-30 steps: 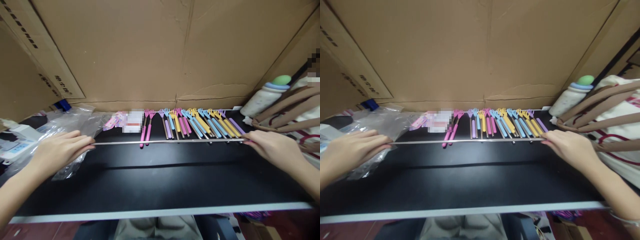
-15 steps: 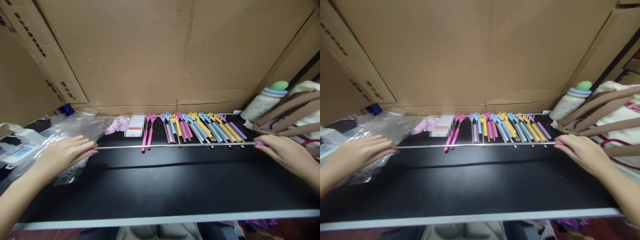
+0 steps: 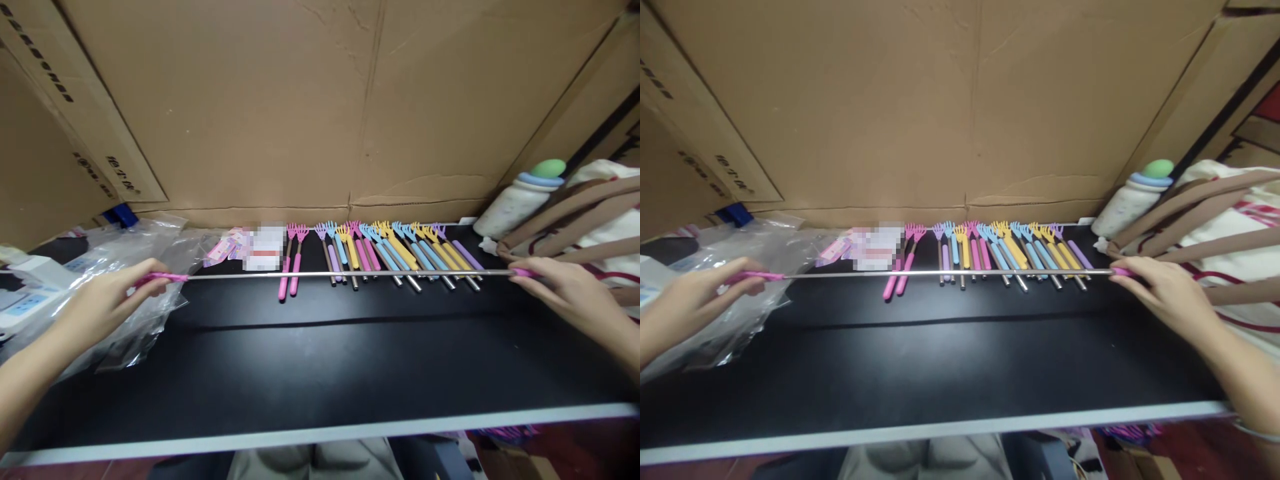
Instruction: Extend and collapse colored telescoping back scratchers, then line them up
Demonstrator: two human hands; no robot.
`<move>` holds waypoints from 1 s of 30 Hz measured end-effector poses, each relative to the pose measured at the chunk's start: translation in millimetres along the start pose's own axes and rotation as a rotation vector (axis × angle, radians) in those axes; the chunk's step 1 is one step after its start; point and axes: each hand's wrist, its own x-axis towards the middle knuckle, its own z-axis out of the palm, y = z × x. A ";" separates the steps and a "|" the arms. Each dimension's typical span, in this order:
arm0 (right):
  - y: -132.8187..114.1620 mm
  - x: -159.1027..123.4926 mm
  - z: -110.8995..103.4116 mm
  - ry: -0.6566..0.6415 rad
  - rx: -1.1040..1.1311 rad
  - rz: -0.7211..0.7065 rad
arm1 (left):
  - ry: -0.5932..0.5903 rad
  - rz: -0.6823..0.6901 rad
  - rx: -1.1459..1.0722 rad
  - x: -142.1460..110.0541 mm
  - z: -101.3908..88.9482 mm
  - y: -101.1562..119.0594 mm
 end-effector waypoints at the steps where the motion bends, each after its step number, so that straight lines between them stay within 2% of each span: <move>1: -2.8 2.8 0.2 0.007 -0.007 -0.005 | -0.042 -0.002 -0.029 0.3 0.7 -3.4; 4: -23.2 12.1 2.1 -0.004 -0.007 -0.065 | -0.103 0.010 -0.071 1.1 3.6 -3.0; 6: -52.1 18.2 3.7 -0.026 0.001 -0.129 | -0.122 0.067 -0.126 1.7 9.2 12.2; 9: -112.8 26.4 5.7 -0.077 0.017 -0.305 | -0.223 0.229 -0.197 2.2 24.0 55.4; 11: -152.4 30.9 6.8 -0.041 0.012 -0.401 | -0.250 0.336 -0.199 2.0 33.9 87.9; 13: -183.2 34.0 8.2 -0.007 0.007 -0.454 | -0.259 0.392 -0.210 1.7 39.9 114.3; 15: -204.3 35.3 9.9 0.013 0.007 -0.474 | -0.235 0.401 -0.230 1.5 41.7 131.1; 17: -219.3 34.9 12.3 0.008 0.020 -0.472 | -0.235 0.398 -0.249 1.6 41.5 140.4; 22: -246.4 34.3 18.5 -0.090 0.041 -0.433 | -0.317 0.384 -0.327 3.3 46.5 153.7; 26: -253.5 38.6 17.4 -0.112 0.028 -0.404 | -0.321 0.342 -0.437 8.5 55.1 156.1; 30: -255.6 47.0 13.6 -0.116 0.007 -0.381 | -0.343 0.315 -0.473 18.9 61.9 149.1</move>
